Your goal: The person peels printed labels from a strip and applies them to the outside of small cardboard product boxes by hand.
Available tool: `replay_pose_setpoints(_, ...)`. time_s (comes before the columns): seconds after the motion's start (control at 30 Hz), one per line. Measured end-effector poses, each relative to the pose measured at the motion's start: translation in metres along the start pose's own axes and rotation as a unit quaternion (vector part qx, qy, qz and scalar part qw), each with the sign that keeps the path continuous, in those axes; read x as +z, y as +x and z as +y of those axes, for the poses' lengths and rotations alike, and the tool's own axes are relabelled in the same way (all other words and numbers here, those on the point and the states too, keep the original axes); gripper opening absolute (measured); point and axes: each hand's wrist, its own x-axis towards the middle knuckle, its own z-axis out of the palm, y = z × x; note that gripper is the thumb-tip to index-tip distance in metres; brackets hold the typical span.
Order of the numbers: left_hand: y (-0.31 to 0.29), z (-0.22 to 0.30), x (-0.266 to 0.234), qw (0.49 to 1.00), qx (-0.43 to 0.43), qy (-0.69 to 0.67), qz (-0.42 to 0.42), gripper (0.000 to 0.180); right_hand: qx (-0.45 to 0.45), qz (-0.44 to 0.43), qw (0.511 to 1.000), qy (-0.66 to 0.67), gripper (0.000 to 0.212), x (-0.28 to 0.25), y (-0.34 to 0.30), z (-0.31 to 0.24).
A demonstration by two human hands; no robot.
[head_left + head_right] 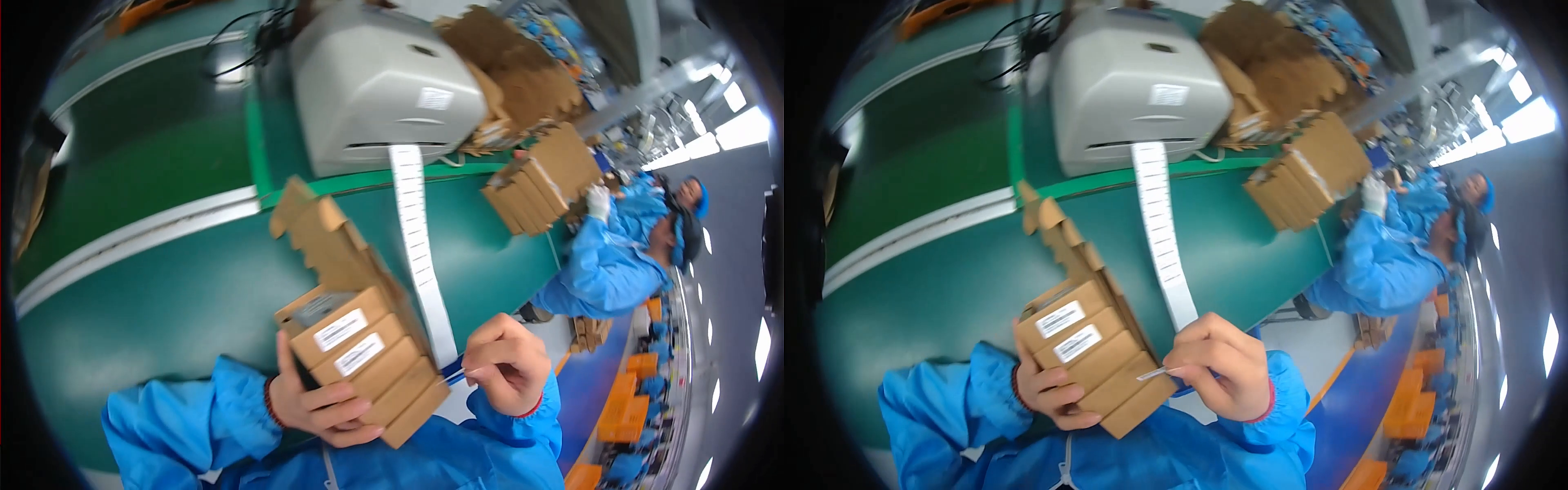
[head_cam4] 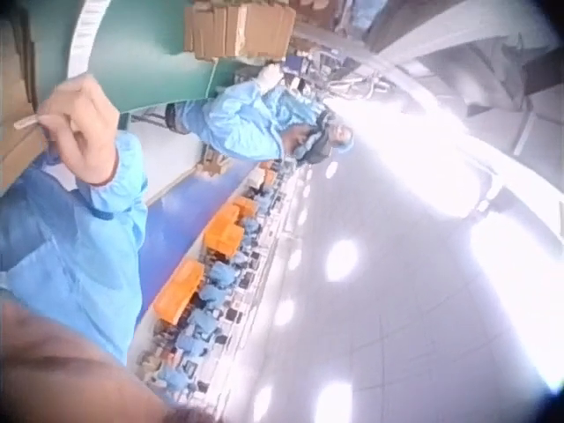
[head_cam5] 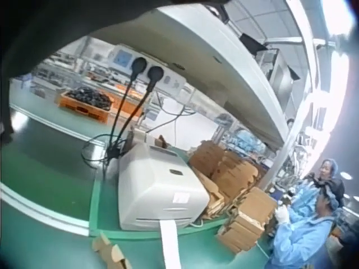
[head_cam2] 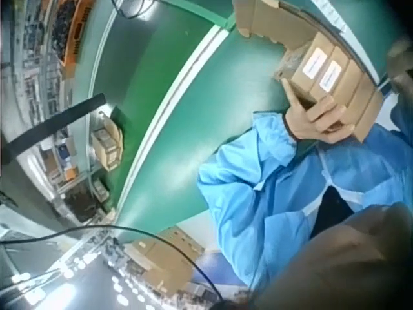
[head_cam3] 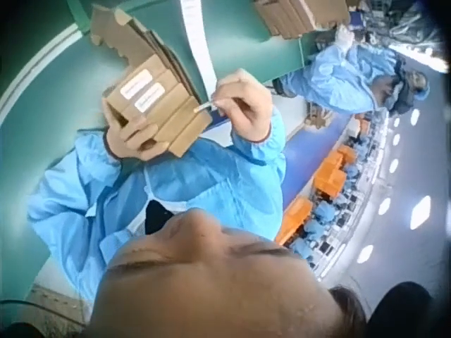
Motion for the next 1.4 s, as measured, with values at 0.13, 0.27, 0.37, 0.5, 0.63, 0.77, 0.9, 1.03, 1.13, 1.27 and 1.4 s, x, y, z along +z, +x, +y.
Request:
replay_pose_setpoints(0.13, 0.001, -0.002, -0.001, 1.0, -0.016, -0.01, -0.009, 0.033, 0.037, -0.093, 0.995, 0.006, 0.008, 0.013, 0.012, -0.003)
replay_pose_setpoints(0.27, -0.001, -0.001, -0.001, 1.0, -0.016, 0.001, 0.002, 0.036, 0.056, -0.157, 0.986, 0.007, 0.01, 0.027, 0.021, -0.014)
replay_pose_setpoints(0.37, 0.0, -0.001, -0.002, 1.0, -0.017, -0.008, 0.011, 0.036, 0.077, -0.163, 0.983, -0.042, 0.009, 0.034, 0.026, -0.022)
replay_pose_setpoints(0.5, -0.001, 0.0, 0.0, 1.0, -0.017, -0.011, 0.007, 0.035, 0.078, -0.16, 0.983, -0.048, 0.008, 0.037, 0.027, -0.013)
replay_pose_setpoints(0.63, 0.001, -0.001, -0.001, 1.0, -0.01, -0.011, -0.006, 0.033, 0.073, -0.159, 0.982, -0.071, 0.009, 0.039, 0.026, -0.015)
replay_pose_setpoints(0.77, 0.0, 0.0, -0.003, 1.0, -0.018, -0.002, -0.014, 0.03, -0.014, -0.161, 0.975, -0.154, 0.01, 0.043, 0.026, -0.011)
replay_pose_setpoints(0.9, 0.001, 0.0, -0.002, 1.0, -0.017, -0.001, -0.018, 0.029, -0.003, -0.178, 0.96, -0.218, 0.013, 0.039, 0.029, -0.014)
replay_pose_setpoints(1.03, 0.0, 0.0, -0.002, 1.0, -0.022, -0.003, -0.016, 0.03, 0.021, -0.131, 0.985, -0.113, 0.011, 0.037, 0.029, -0.013)
replay_pose_setpoints(1.13, 0.0, 0.0, -0.002, 1.0, -0.016, 0.0, -0.008, 0.032, 0.083, -0.108, 0.988, -0.067, 0.006, 0.034, 0.022, -0.011)
replay_pose_setpoints(1.27, 0.001, 0.0, -0.003, 1.0, -0.014, -0.001, -0.012, 0.033, 0.182, -0.114, 0.976, 0.043, 0.006, 0.027, 0.022, -0.01)
replay_pose_setpoints(1.4, -0.001, -0.001, -0.003, 1.0, -0.014, -0.004, -0.021, 0.034, 0.107, -0.154, 0.982, -0.008, 0.005, 0.03, 0.028, -0.006)
